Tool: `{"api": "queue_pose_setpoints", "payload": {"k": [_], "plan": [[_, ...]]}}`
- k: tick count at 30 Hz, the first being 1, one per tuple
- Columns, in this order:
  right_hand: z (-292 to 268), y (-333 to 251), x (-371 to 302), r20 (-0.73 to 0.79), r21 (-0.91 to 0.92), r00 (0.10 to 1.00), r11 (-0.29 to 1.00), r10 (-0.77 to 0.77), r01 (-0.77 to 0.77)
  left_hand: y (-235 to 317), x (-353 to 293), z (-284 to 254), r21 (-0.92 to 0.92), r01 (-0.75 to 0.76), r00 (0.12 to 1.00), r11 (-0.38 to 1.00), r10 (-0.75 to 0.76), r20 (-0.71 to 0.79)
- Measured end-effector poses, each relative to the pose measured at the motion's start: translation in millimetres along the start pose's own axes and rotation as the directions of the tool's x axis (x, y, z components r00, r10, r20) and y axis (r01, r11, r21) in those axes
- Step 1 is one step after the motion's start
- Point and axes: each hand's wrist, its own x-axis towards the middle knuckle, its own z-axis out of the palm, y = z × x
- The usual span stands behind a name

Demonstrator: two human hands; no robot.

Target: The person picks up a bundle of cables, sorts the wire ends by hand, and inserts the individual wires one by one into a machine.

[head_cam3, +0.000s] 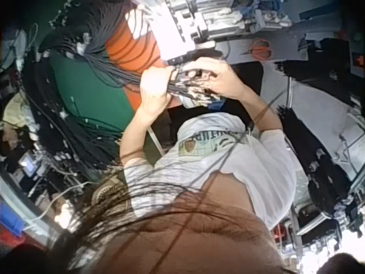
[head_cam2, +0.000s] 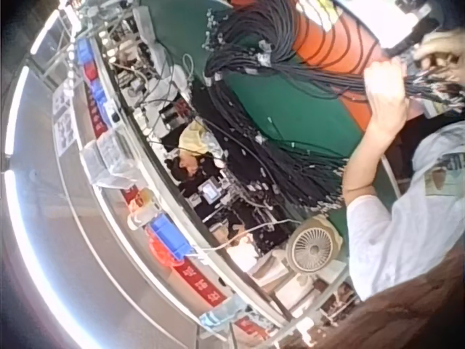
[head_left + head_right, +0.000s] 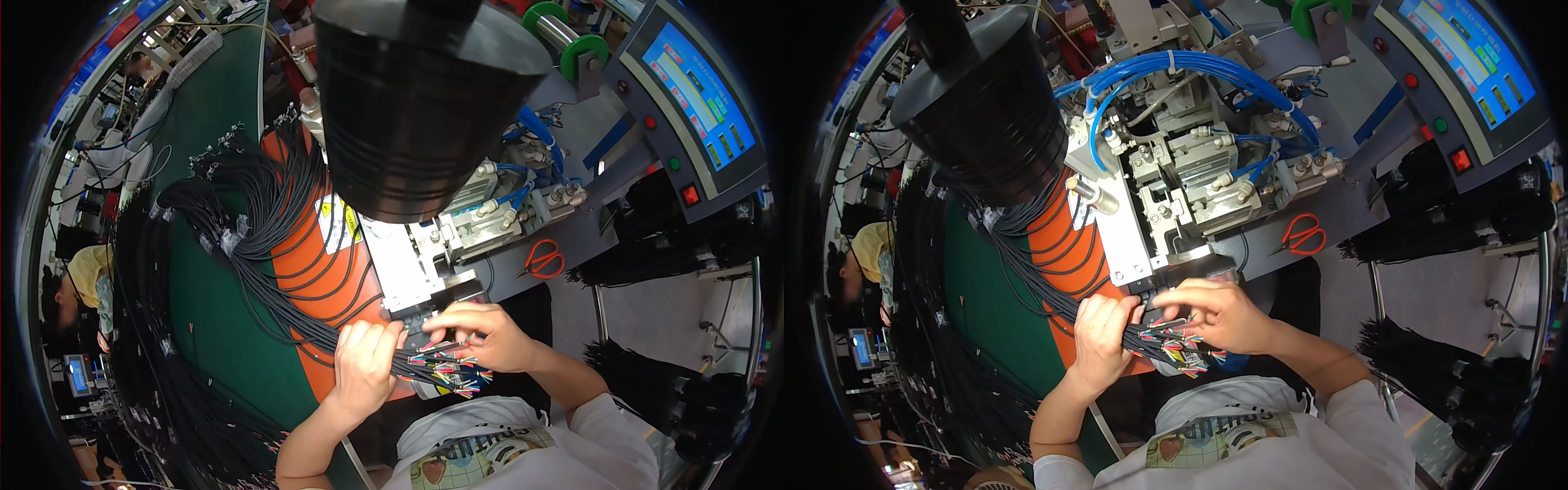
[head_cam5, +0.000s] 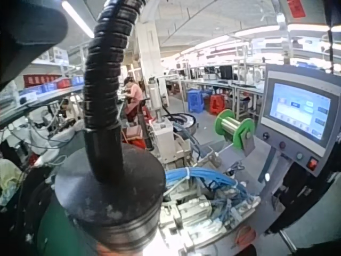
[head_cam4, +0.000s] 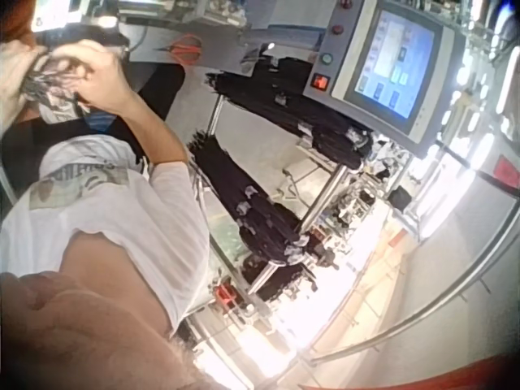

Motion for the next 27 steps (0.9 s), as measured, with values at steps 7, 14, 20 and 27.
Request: {"api": "queue_pose_setpoints", "payload": {"k": [7,14,20,27], "plan": [[10.4,12.7,4.3,-0.089,0.021,0.996,0.999,-0.03,0.032,-8.9,1.7,-8.9,-0.404,-0.111,0.994,0.908,0.1,-0.048],[18.9,24.9,4.3,-0.202,-0.097,0.951,0.971,-0.234,0.219,-5.4,5.2,0.3,-0.368,-0.067,0.993,0.928,0.026,-0.115],[13.1,10.8,6.2,-0.078,0.567,0.971,0.812,0.225,-0.142,-10.4,5.3,-9.3,-0.496,-0.018,0.997,0.868,-0.02,-0.071],[9.1,15.8,13.1,0.009,0.485,0.999,0.874,-0.05,0.039,-10.4,10.5,-8.5,-0.614,-0.002,1.0,0.79,0.013,0.013]]}}
